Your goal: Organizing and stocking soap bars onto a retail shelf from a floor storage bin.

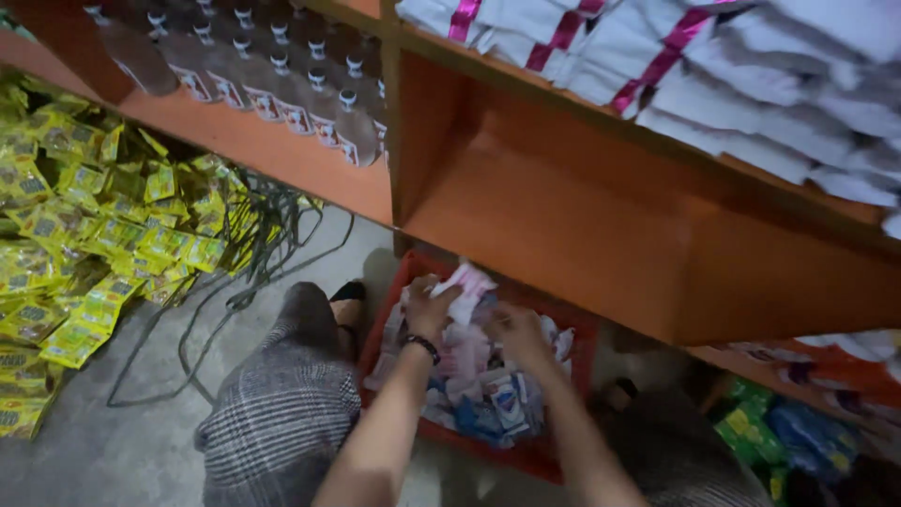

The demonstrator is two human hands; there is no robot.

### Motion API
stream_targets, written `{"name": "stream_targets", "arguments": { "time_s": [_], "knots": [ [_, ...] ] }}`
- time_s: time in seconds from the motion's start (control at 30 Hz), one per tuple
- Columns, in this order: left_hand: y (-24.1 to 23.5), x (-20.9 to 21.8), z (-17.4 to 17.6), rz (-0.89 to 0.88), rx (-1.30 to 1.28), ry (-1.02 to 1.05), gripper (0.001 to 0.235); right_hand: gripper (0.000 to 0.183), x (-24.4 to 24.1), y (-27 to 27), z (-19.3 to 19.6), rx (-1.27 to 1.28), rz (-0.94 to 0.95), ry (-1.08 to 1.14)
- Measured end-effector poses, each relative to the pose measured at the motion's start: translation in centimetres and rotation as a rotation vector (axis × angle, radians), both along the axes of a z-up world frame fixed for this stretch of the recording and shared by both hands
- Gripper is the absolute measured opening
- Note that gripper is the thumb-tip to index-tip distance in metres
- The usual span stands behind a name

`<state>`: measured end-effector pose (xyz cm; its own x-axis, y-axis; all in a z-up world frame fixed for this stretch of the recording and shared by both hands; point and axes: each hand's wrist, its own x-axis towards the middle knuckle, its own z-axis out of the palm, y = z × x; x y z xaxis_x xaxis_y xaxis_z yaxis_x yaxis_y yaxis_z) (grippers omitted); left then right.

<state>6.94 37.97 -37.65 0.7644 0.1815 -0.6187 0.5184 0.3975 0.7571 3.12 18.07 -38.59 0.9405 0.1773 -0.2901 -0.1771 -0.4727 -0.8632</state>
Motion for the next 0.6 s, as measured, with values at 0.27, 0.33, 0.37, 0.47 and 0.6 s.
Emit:
{"name": "stream_targets", "arguments": {
  "time_s": [0.27,0.33,0.37,0.47,0.6],
  "knots": [
    [-0.6,-1.6,14.5,-0.619,0.117,-0.579,0.062,0.046,-4.0,-4.0,17.7,0.130,-0.332,0.016],
    [-0.3,-2.9,16.0,-0.664,0.177,-0.612,0.063,0.050,-5.6,-4.1,16.5,0.156,-0.394,0.028],
    [-0.2,-3.5,16.7,-0.702,0.239,-0.635,0.063,0.054,-6.3,-4.1,15.9,0.183,-0.449,0.049],
    [-0.7,-5.5,18.0,-0.708,-0.436,-0.471,0.047,0.058,-6.8,-0.9,17.3,0.223,-0.551,-0.068],
    [-2.2,-6.0,18.2,-0.617,-0.493,-0.265,0.038,0.055,-6.0,-1.6,14.8,0.397,-0.601,-0.106]
  ]
}}
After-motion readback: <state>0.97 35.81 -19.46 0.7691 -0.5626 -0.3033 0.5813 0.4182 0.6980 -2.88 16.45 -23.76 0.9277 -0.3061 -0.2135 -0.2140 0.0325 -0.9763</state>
